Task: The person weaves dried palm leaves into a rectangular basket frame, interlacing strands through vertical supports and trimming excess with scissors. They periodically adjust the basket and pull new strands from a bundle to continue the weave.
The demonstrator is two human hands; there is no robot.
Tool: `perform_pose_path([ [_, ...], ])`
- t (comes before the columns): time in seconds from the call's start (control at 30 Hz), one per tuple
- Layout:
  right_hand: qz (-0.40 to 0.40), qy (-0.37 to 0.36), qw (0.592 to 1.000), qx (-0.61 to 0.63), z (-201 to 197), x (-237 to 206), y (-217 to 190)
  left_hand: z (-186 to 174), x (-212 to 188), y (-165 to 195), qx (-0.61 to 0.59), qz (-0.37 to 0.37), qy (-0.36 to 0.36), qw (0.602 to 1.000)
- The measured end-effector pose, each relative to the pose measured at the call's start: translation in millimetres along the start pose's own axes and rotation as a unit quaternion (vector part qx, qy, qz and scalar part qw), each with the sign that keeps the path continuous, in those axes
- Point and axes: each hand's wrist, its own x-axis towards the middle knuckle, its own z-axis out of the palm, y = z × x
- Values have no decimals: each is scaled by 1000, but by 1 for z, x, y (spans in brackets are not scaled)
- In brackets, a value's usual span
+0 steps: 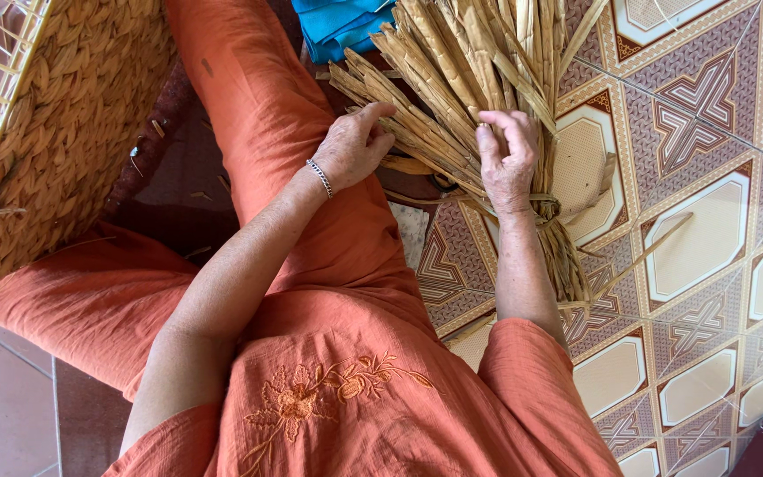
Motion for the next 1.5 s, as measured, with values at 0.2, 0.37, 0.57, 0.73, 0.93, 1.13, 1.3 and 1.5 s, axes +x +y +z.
perform_pose_path([
  [0.2, 39, 4, 982, 183, -6, -13, 1, -2, -1, 4, -202, -73, -18, 976],
  [0.37, -139, 64, 986, -66, -1, -21, 2, -7, -4, 9, -211, 24, -45, 976],
  [0.57, -173, 57, 980, -85, 11, -42, -16, -2, -6, 13, -246, 31, -34, 968],
  [0.73, -169, 81, 981, -45, -3, -32, -7, 5, -7, 20, -201, -30, -11, 979],
  [0.93, -179, 197, 948, -175, -27, 37, 35, 6, -4, 22, -266, -28, -5, 963],
  [1.13, -11, 73, 985, -153, -21, 80, 61, 9, -1, 8, -355, -17, -1, 935],
  [1.3, 105, 7, 985, 134, -33, 73, 63, 11, 4, -1, -402, -31, 2, 915],
  [1.5, 91, -39, 976, 194, -50, 68, 30, 6, 5, 11, -349, -53, 16, 935],
])
